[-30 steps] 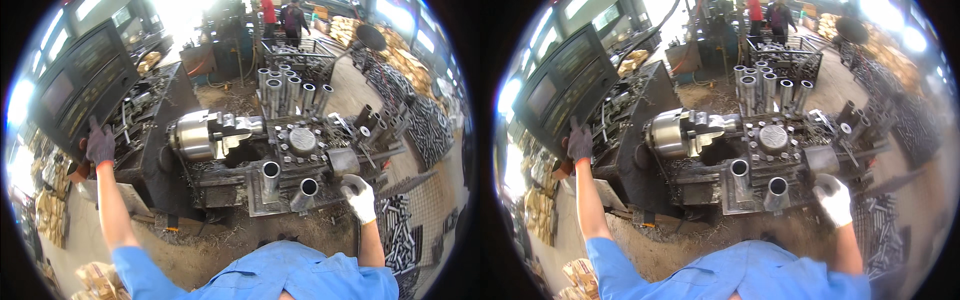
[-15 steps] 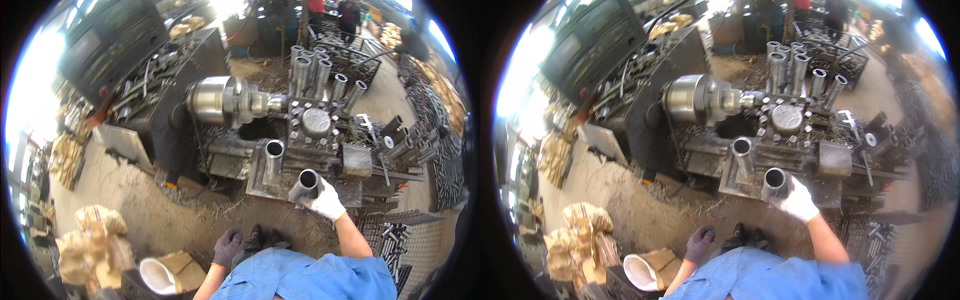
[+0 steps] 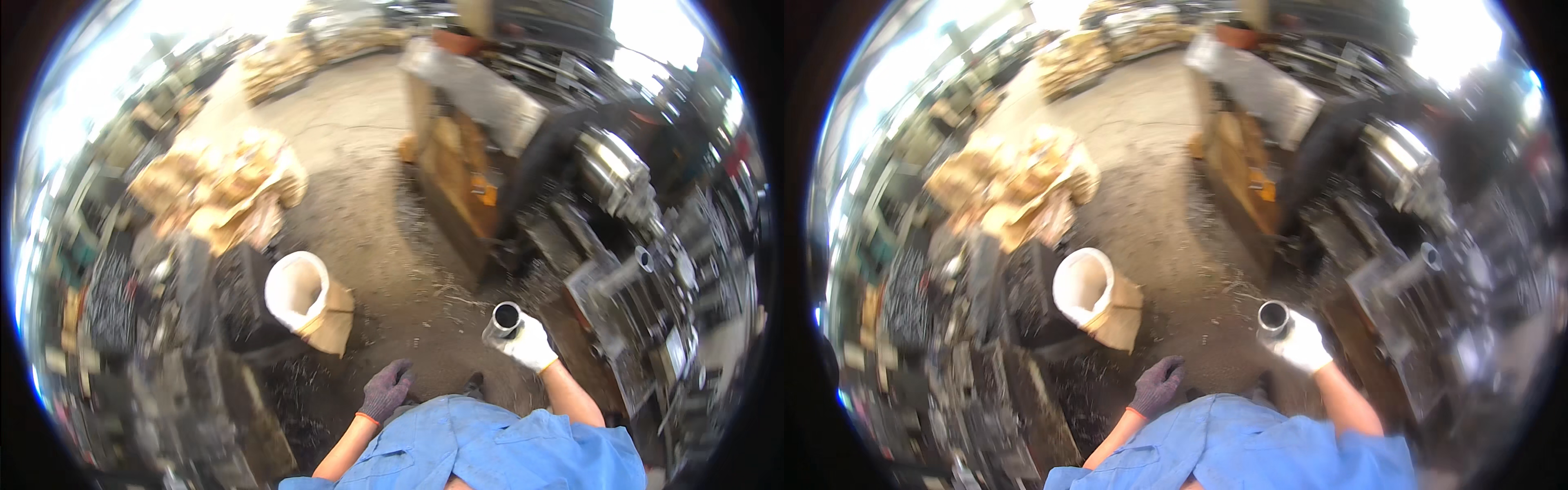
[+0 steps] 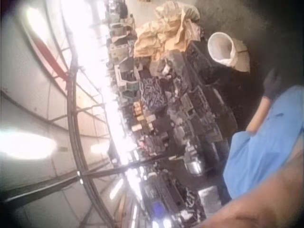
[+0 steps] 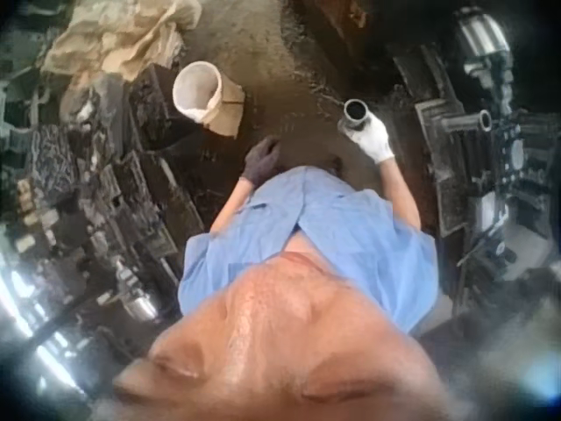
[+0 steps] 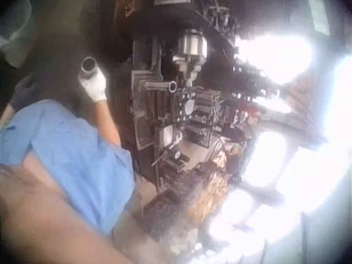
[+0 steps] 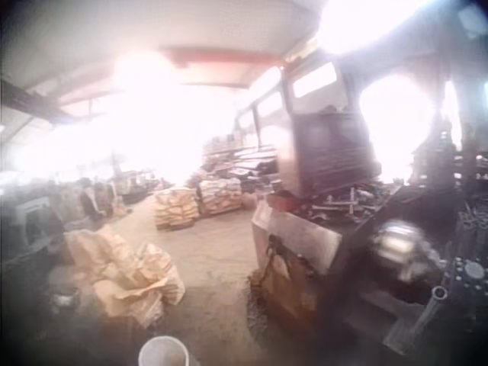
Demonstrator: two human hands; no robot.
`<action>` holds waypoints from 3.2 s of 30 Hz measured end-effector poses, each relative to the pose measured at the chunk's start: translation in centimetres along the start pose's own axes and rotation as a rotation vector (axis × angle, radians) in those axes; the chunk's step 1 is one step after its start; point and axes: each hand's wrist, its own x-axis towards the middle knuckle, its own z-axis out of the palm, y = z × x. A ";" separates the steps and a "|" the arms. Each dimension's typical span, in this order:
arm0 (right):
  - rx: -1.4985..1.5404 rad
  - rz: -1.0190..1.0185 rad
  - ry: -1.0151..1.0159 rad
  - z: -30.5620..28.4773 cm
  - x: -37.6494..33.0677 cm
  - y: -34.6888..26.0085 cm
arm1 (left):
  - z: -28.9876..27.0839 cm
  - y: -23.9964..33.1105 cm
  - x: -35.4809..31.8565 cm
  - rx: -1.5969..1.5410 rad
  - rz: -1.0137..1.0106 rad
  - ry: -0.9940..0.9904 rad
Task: The person repeatedly loads cylindrical metal blanks into a CNC lathe chuck, secures them, and removes finished parts. The person places the finished parts into a wire basket. The person wears gloves and uses both hands to handle the parts and operate the machine.
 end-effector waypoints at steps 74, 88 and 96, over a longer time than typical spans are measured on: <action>-1.203 -1.450 -2.589 92.5 -32.7 -55.5 | -34.1 -29.6 -56.7 0.734 -1.578 1.507; -0.041 -1.298 -1.471 83.2 -17.0 -61.8 | -34.8 -28.9 -56.7 0.719 -1.602 1.471; 0.367 -1.847 -1.028 61.1 -22.8 -56.8 | -32.4 -20.1 -47.1 -0.083 -0.210 1.933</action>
